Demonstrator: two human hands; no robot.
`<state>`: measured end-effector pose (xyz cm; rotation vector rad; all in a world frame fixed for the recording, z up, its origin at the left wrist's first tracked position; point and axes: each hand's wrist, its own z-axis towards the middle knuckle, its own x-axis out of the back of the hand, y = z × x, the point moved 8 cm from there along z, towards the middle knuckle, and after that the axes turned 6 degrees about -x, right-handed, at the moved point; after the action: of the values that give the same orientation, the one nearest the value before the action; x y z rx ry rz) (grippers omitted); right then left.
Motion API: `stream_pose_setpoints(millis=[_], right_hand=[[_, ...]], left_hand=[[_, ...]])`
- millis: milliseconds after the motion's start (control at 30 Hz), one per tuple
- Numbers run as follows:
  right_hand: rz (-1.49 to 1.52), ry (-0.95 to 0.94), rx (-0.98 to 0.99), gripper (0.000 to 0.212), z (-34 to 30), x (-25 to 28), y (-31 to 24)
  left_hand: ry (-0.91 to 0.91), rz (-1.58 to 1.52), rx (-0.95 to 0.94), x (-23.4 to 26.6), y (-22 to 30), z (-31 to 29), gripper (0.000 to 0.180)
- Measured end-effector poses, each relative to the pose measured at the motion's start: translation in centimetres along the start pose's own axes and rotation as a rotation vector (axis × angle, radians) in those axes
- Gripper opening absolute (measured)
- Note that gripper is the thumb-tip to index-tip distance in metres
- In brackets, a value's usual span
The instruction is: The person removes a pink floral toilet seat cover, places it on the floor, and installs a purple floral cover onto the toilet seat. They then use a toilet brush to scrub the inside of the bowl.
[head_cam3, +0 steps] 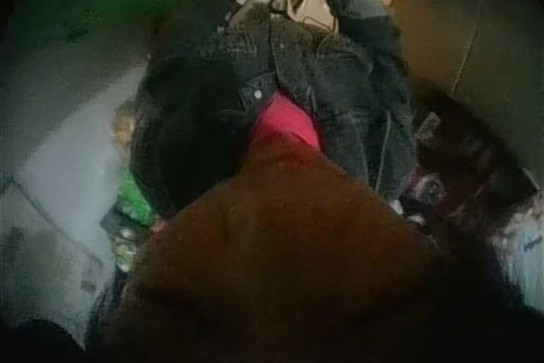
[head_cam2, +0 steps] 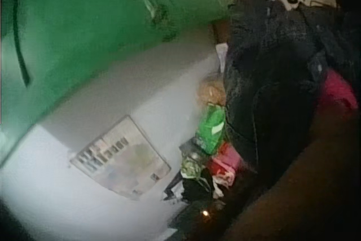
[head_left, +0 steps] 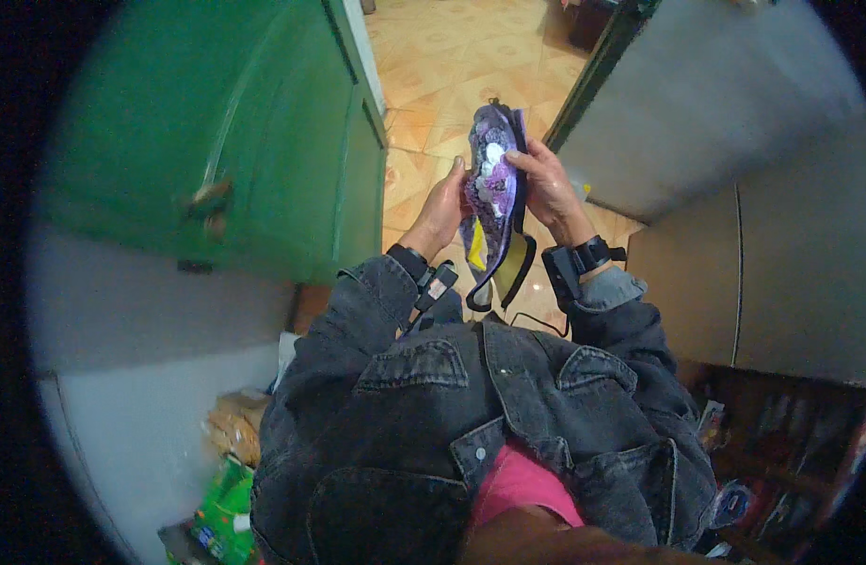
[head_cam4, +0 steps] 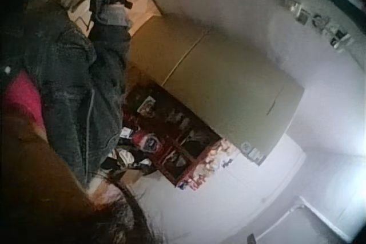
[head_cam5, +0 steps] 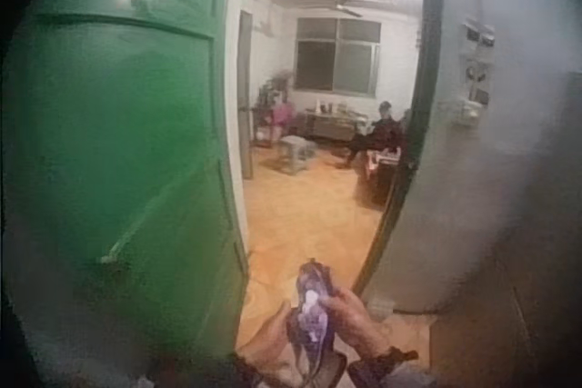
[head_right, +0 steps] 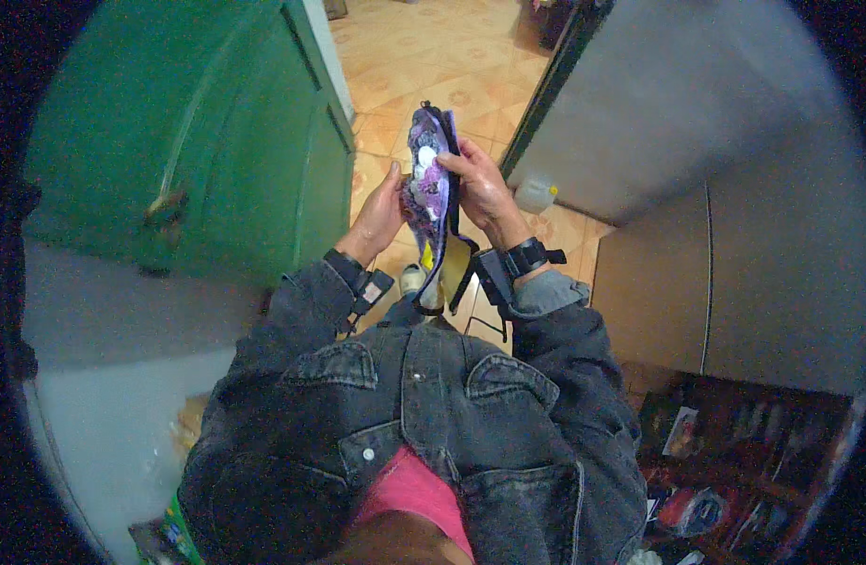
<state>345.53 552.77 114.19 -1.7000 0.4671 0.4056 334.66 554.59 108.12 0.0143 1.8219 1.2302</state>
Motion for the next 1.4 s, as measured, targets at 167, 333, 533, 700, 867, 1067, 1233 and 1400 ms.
stream_pose_setpoints(millis=[167, 333, 533, 700, 867, 1067, 1233, 1400], right_hand=[[-0.085, 0.049, -0.038, 0.04, 20.4, 6.5, -2.9], [-0.258, 0.149, 0.061, 0.033, 36.8, 13.6, -9.0], [-0.338, 0.302, -0.077, 0.036, 46.8, 19.7, -9.8], [-0.419, 0.076, -0.07, 0.067, 63.2, 22.5, -14.4], [-0.597, -0.074, 0.062, 0.078, 77.7, 22.8, -19.6], [-0.809, 0.032, -0.029, 0.077, 102.3, 26.8, -23.4], [-0.758, -0.055, 0.151, 0.077, 114.0, 24.8, -26.8], [-0.645, -0.078, 0.007, 0.069, 129.4, 24.5, -30.4]], left_hand=[[0.102, -0.079, 0.081, 9.6, 3.6, 22.2, 0.032], [-0.034, -0.012, 0.001, 13.3, 9.3, 41.2, 0.026], [0.051, 0.032, 0.165, 17.7, 10.4, 51.0, 0.052], [0.142, 0.167, 0.181, 21.6, 15.3, 66.2, 0.078], [0.236, 0.214, 0.082, 25.5, 21.1, 78.5, 0.086], [0.245, 0.1, 0.064, 34.5, 28.7, 98.3, 0.087], [0.264, -0.189, 0.007, 40.6, 33.8, 108.3, 0.065], [0.349, -0.154, -0.08, 47.3, 42.9, 120.4, 0.048]])
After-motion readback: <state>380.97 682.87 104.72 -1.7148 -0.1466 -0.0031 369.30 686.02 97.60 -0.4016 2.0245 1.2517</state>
